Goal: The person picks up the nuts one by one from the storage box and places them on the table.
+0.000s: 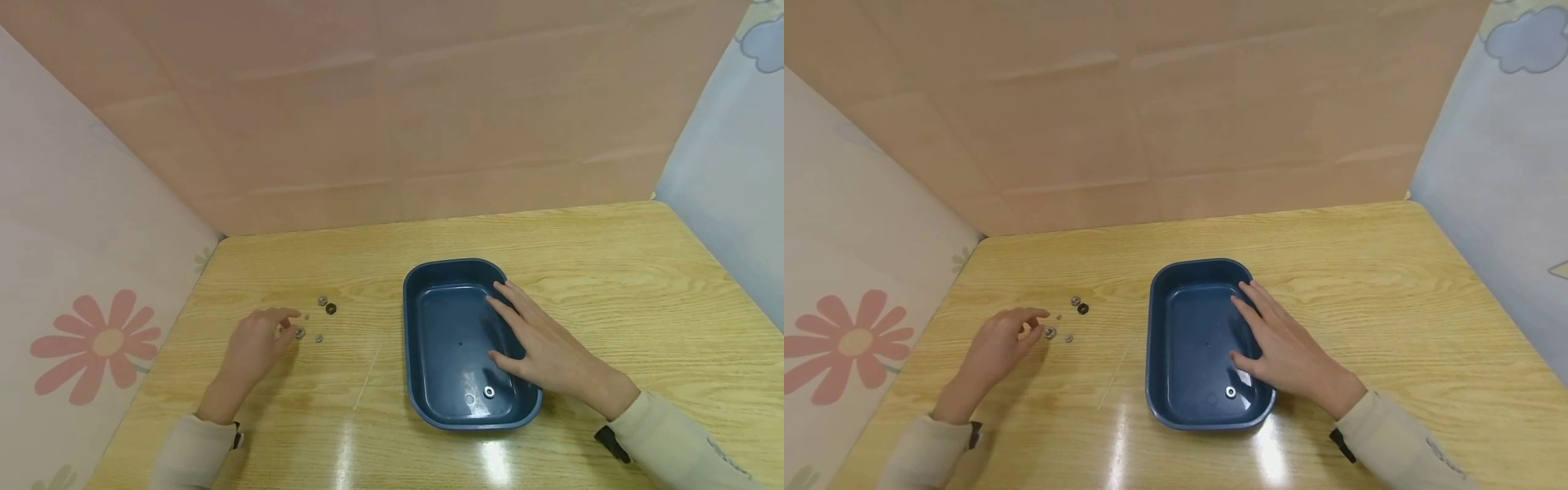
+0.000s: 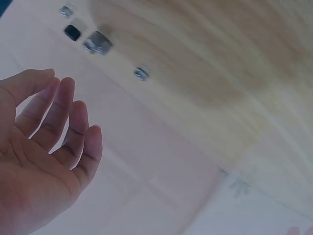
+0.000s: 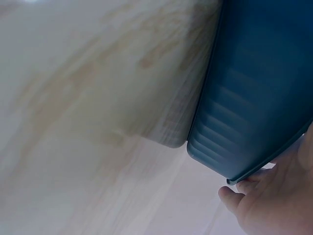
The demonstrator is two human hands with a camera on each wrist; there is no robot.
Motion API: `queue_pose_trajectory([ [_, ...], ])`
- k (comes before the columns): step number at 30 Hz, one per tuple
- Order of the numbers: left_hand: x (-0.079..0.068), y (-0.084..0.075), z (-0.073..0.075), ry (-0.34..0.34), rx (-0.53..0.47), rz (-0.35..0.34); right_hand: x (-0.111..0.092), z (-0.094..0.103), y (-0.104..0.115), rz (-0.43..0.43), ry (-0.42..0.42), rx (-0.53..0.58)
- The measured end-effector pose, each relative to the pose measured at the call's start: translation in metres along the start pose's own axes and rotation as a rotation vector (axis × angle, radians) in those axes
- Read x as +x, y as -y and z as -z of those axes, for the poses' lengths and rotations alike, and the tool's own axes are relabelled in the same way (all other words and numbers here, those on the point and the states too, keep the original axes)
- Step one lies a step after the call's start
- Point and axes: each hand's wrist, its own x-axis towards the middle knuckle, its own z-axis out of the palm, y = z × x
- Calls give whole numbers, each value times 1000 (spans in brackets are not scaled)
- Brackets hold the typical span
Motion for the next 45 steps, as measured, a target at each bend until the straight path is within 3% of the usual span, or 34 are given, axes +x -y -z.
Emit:
queue_pose_trajectory([
  [19, 7, -47, -5, -93, -45, -212, 0, -1, -1, 4, -9, -10],
  [45, 15, -81, -12, -89, -99, -276, 0, 0, -2, 5, 17, 6],
])
